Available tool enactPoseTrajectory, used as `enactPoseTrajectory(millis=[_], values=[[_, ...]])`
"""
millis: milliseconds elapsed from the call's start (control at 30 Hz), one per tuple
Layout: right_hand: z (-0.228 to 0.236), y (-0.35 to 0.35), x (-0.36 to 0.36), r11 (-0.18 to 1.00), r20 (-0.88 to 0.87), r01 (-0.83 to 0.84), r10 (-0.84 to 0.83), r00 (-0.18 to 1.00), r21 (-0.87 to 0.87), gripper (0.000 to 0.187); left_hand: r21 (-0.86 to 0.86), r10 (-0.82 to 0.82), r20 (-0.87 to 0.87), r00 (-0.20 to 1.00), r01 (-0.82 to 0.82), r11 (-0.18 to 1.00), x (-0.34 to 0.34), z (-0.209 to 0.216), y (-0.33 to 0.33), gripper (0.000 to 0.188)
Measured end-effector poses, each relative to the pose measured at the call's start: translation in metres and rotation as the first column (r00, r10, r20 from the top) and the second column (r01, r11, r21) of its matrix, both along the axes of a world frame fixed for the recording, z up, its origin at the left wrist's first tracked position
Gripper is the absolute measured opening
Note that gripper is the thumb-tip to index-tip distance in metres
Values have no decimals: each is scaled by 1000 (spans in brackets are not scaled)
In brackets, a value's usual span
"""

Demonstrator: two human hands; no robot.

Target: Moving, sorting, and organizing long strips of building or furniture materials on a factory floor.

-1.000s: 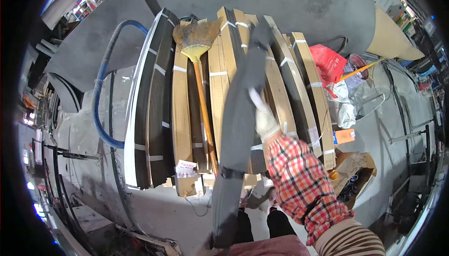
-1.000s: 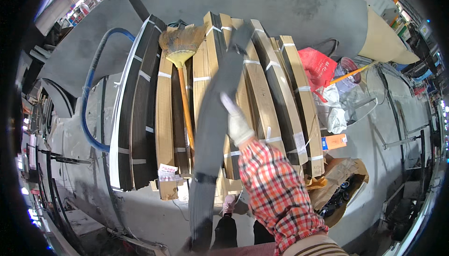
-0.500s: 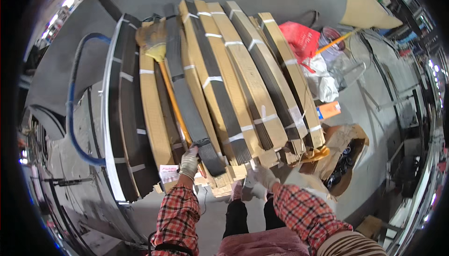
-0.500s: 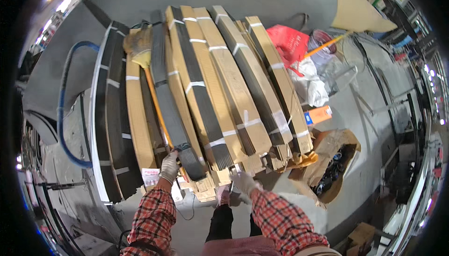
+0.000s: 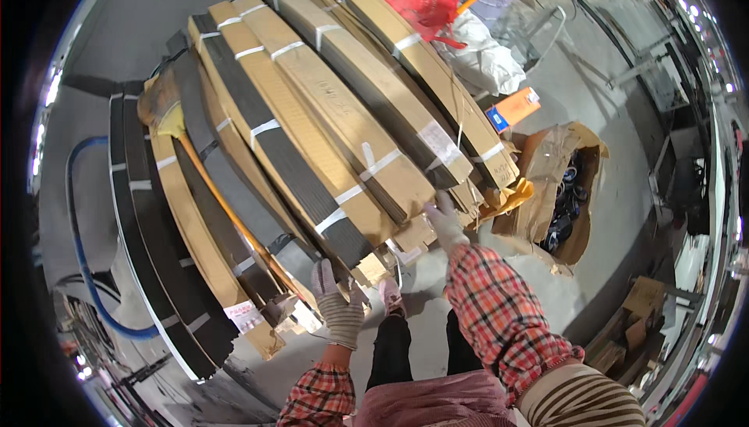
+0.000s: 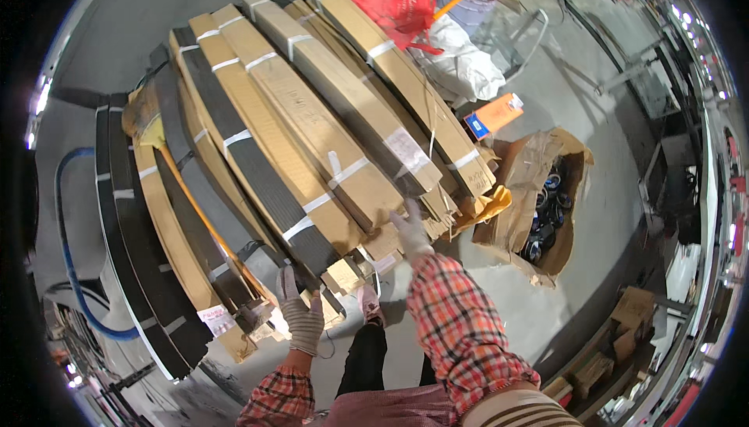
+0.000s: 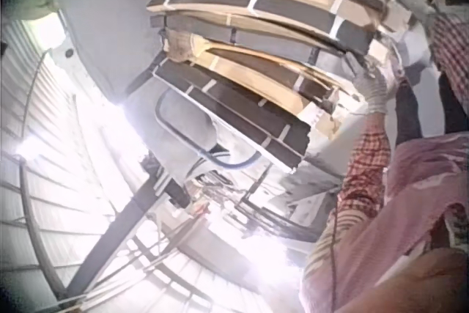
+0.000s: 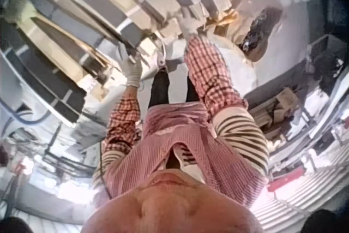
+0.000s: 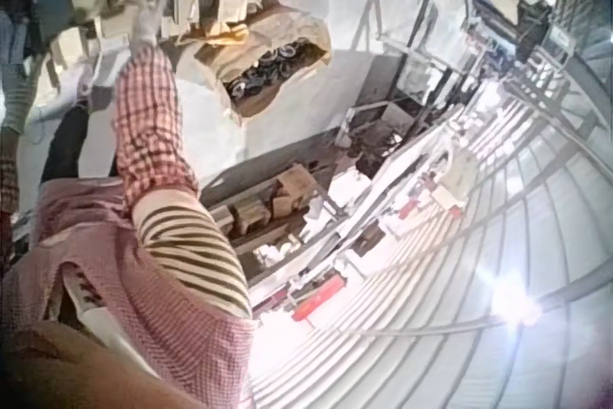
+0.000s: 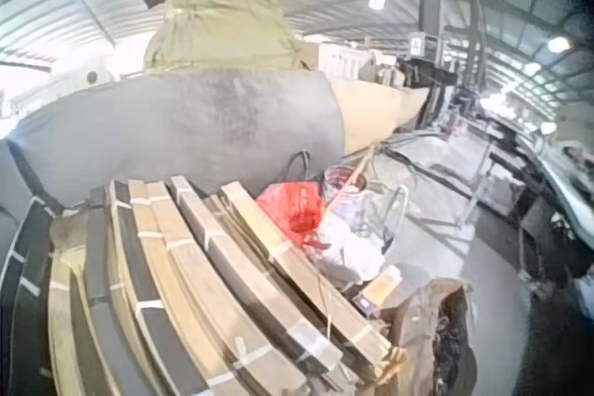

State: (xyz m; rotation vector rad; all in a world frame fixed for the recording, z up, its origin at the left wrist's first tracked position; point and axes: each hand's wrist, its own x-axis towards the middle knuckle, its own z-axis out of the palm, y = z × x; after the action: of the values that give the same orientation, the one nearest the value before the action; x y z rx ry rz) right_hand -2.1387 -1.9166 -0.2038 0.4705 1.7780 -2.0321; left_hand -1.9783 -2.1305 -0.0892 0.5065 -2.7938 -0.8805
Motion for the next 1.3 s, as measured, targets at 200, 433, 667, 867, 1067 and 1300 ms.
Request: enactPoseTrajectory(millis=[200, 433, 667, 867, 1067, 1300], values=[[-5, -38, 30, 975, 6, -199, 199, 980, 101, 81, 139, -16, 29, 999, 12, 990, -9, -12, 36, 66], [-34, 27, -6, 980, 191, -191, 197, 962, -51, 64, 67, 162, 206, 965, -179, 982, -75, -45, 58, 82], [-23, 35, -8, 933, 508, -145, 305, 806, -329, 71, -366, 551, 253, 795, -448, 815, -116, -60, 26, 105], [-39, 5, 16, 866, 527, -266, 475, 704, -424, 74, -237, 677, 508, 532, -670, 704, -159, -45, 12, 117], [5, -8, 35, 694, 289, -381, 643, 709, -611, 68, 645, 420, 122, 899, -393, 655, -106, 10, -32, 86], [109, -77, 36, 604, 65, -475, 659, 749, -640, 70, 987, 514, -12, 858, -72, 143, 14, 227, -88, 54]])
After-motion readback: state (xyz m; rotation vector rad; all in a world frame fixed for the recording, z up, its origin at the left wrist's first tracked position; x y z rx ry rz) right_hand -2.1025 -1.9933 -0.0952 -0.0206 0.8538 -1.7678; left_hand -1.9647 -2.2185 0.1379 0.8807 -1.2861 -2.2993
